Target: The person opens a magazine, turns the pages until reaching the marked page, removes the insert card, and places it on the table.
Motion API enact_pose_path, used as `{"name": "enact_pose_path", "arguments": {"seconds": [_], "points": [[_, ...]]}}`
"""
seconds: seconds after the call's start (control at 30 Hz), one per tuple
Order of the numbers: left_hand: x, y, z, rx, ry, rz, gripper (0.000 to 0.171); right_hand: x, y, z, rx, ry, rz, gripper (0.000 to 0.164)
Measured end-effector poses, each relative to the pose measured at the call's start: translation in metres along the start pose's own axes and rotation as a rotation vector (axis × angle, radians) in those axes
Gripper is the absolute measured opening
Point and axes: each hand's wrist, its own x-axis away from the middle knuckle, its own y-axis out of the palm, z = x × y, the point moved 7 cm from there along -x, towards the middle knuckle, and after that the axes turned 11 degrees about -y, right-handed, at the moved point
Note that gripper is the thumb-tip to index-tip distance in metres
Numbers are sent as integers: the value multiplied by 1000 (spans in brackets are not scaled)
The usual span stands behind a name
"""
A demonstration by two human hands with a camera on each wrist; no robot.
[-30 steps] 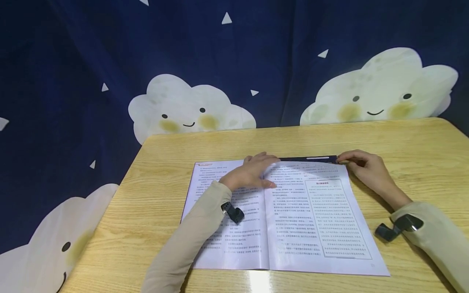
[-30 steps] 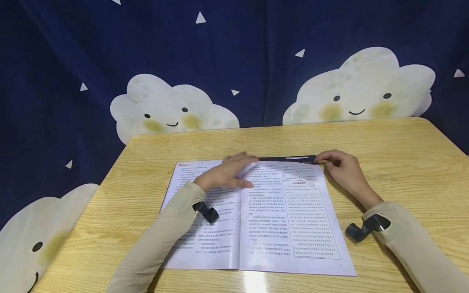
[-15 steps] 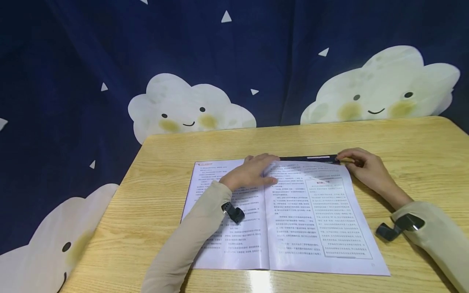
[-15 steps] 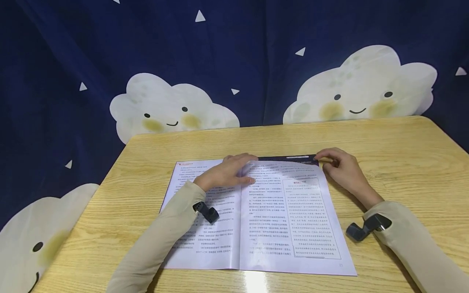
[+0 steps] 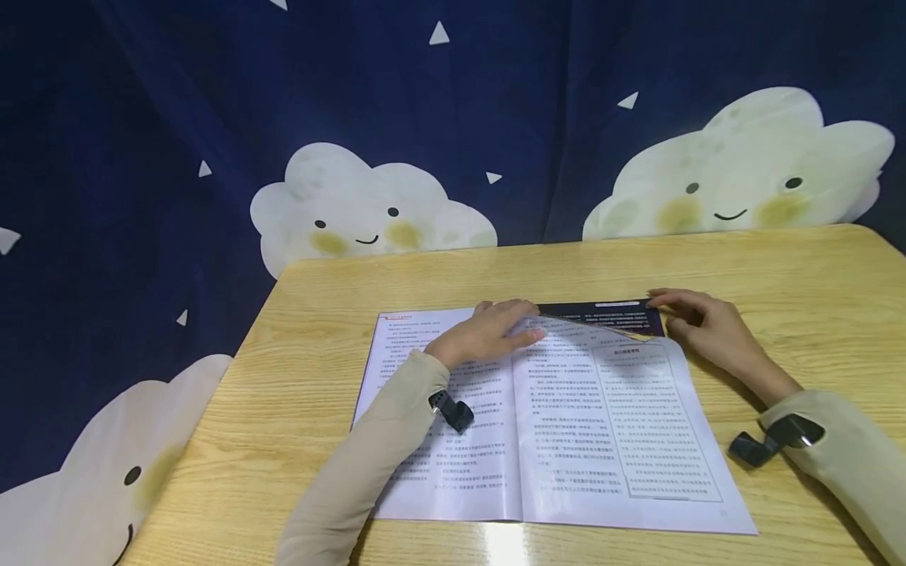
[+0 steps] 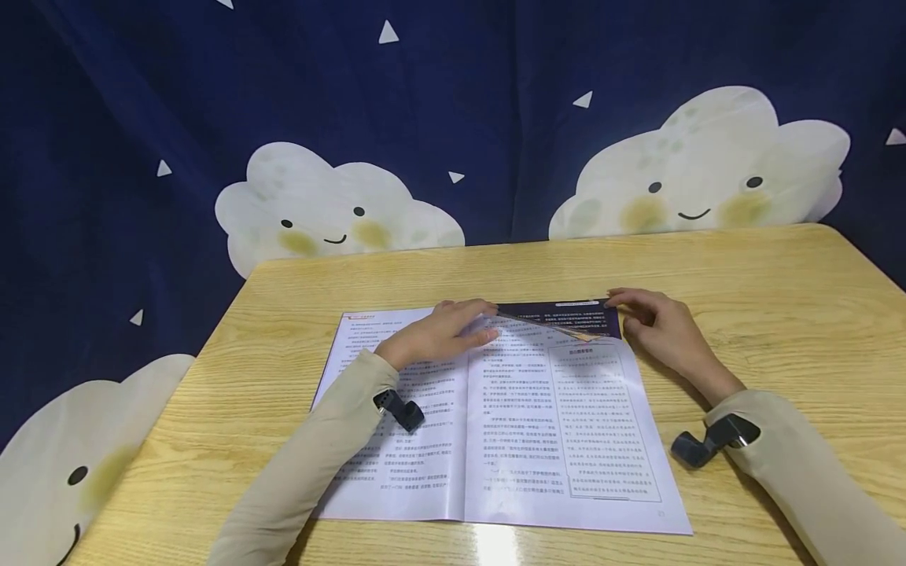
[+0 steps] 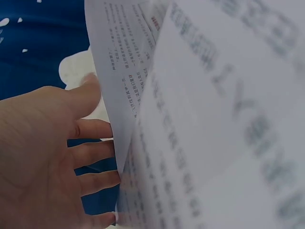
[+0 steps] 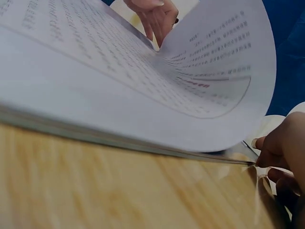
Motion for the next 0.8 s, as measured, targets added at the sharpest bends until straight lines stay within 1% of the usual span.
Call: {"name": "enact_pose_path", "arguments": {"seconds": [0.13, 0.27, 0.4, 0.8], "points": [[0, 0, 1, 5, -3, -8, 52, 0, 0, 0, 19, 3, -2, 20], [-1, 1, 0, 10, -12, -11, 54, -1, 0, 0, 39, -2, 1, 23], [-2, 0, 0, 19, -8, -1, 55, -1, -1, -1, 38, -8, -3, 24], [-1, -3, 2, 36, 25, 41, 43, -1, 0, -1, 39, -18, -7, 25]]}}
